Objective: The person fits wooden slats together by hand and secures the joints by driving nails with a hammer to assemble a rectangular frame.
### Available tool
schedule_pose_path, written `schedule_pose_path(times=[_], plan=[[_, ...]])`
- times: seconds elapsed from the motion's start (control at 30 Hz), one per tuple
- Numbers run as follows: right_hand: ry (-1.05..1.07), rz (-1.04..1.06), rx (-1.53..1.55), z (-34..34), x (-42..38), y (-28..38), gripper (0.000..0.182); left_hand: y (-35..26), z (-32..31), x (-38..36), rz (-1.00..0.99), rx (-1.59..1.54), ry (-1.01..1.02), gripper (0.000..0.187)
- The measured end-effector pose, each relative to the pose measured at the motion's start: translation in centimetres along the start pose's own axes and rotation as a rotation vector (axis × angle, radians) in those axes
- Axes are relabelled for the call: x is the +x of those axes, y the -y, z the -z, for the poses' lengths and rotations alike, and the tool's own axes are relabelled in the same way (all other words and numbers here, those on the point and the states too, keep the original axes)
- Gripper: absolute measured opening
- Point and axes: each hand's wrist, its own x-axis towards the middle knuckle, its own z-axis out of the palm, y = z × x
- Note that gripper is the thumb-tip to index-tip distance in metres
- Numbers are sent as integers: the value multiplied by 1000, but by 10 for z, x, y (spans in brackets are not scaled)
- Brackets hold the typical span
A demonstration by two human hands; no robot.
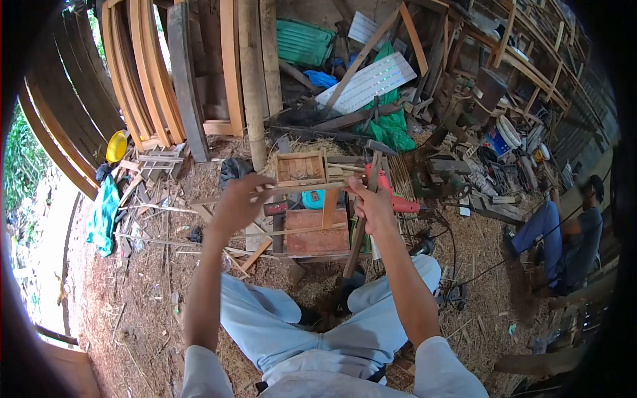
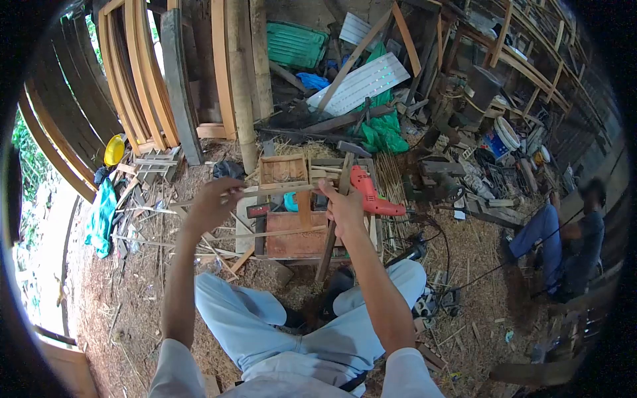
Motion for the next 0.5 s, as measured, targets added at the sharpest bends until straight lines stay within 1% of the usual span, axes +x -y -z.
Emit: schedule_pose_path(times=[0.07, 0.13, 0.17, 0.3, 0.37, 0.5], plan=[[-24, 8, -27, 1, 1, 0, 22, -30, -29, 13, -108, -85, -33, 21], [33, -34, -21, 6, 7, 0, 21, -40, -58, 25, -123, -93, -5, 22], [26, -35, -19, 7, 6, 0, 21, -42, -68, 29, -143, -100, 22, 23], [27, -60, -28, 9, 2, -1, 22, -51, -80, 34, -134, 5, 48, 25], [19, -66, -47, 9, -1, -3, 22, -44, -87, 31, -152, -163, -106, 19], [54, -49, -38, 8, -4, -1, 22, -41, -84, 27, -180, -108, -75, 19]])
